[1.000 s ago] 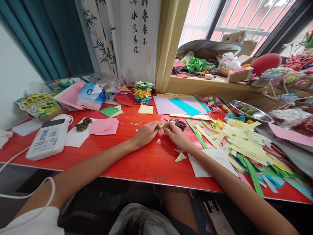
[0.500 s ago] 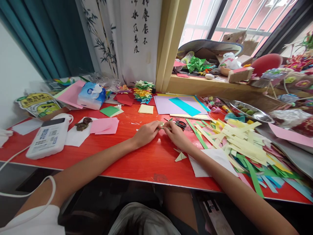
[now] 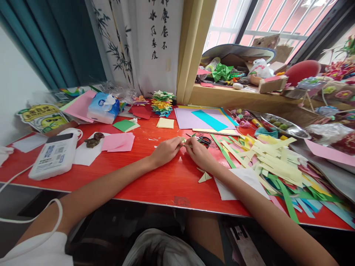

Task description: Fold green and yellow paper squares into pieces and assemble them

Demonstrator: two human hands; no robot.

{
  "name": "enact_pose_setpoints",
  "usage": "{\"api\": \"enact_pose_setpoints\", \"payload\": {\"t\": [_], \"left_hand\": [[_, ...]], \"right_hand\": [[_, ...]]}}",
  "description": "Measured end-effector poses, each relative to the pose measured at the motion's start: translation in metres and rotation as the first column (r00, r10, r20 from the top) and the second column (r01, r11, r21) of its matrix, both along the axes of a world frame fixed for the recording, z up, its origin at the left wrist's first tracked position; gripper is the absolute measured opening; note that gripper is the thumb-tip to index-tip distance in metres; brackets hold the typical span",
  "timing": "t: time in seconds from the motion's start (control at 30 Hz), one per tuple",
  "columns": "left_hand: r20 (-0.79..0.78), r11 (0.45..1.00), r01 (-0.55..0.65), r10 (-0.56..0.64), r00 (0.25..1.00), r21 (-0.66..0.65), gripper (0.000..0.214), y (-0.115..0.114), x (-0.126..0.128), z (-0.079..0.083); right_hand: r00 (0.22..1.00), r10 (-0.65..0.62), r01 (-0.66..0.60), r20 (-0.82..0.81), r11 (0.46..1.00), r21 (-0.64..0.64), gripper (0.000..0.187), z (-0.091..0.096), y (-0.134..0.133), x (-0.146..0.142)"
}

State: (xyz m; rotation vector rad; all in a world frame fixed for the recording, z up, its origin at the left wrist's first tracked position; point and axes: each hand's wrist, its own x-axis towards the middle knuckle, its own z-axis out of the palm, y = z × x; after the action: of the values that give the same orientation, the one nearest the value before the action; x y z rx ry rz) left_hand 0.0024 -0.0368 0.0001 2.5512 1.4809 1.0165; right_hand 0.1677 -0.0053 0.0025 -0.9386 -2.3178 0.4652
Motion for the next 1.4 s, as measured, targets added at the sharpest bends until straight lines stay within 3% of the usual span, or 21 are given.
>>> {"api": "enact_pose_setpoints", "payload": {"t": [0.2, 0.4, 0.5, 0.6, 0.67, 0.73, 0.83, 0.9, 1.0, 1.23, 1.4], "left_hand": [[-0.007, 1.0, 0.015, -0.015, 1.0, -0.006, 0.013, -0.001, 0.001, 0.0], [0.361, 0.994, 0.039, 0.001, 0.932, -0.102, 0.013, 0.0, 0.001, 0.006], [0.451, 0.986, 0.064, 0.011, 0.893, -0.152, 0.016, 0.0, 0.0, 0.01], [0.511, 0.974, 0.081, 0.04, 0.859, -0.213, 0.022, 0.001, 0.0, 0.011], [0.545, 0.968, 0.076, 0.068, 0.836, -0.238, 0.023, 0.002, -0.001, 0.009], [0.574, 0.964, 0.063, 0.1, 0.813, -0.257, 0.023, 0.004, -0.001, 0.007], [0.572, 0.956, 0.056, 0.125, 0.81, -0.288, 0.023, 0.006, -0.002, 0.005], [0.526, 0.956, 0.049, 0.116, 0.842, -0.29, 0.022, 0.006, -0.002, 0.006], [0.48, 0.958, 0.033, 0.113, 0.87, -0.286, 0.022, 0.005, -0.002, 0.006], [0.591, 0.928, 0.117, 0.125, 0.797, -0.355, 0.032, 0.011, -0.002, 0.002], [0.484, 0.922, 0.128, 0.071, 0.872, -0.365, 0.037, 0.008, -0.003, 0.006]], "right_hand": [[0.996, -0.042, 0.041, 0.08, 0.999, 0.017, 0.009, 0.003, -0.003, 0.001], [0.993, 0.021, -0.013, -0.118, 0.998, 0.067, 0.008, 0.007, -0.001, 0.003], [0.974, 0.036, -0.059, -0.223, 0.993, -0.1, 0.016, 0.01, -0.001, 0.003], [0.949, 0.057, -0.148, -0.311, 0.949, -0.28, 0.025, 0.011, -0.001, 0.003], [0.956, 0.024, -0.121, -0.293, 0.941, -0.317, 0.032, 0.01, 0.0, 0.004], [0.985, -0.02, -0.031, -0.171, 0.956, -0.293, 0.04, 0.01, 0.001, 0.004], [1.0, 0.004, -0.004, -0.002, 0.965, -0.262, 0.049, 0.009, 0.002, 0.003], [0.999, 0.047, -0.041, 0.017, 0.958, -0.284, 0.05, 0.008, 0.002, 0.003], [0.999, 0.051, -0.049, -0.002, 0.953, -0.3, 0.049, 0.007, 0.001, 0.002], [0.992, -0.009, -0.036, -0.127, 0.936, -0.35, 0.047, 0.004, 0.001, 0.001], [0.986, -0.027, -0.033, -0.164, 0.936, -0.351, 0.047, 0.004, 0.005, 0.003]]}}
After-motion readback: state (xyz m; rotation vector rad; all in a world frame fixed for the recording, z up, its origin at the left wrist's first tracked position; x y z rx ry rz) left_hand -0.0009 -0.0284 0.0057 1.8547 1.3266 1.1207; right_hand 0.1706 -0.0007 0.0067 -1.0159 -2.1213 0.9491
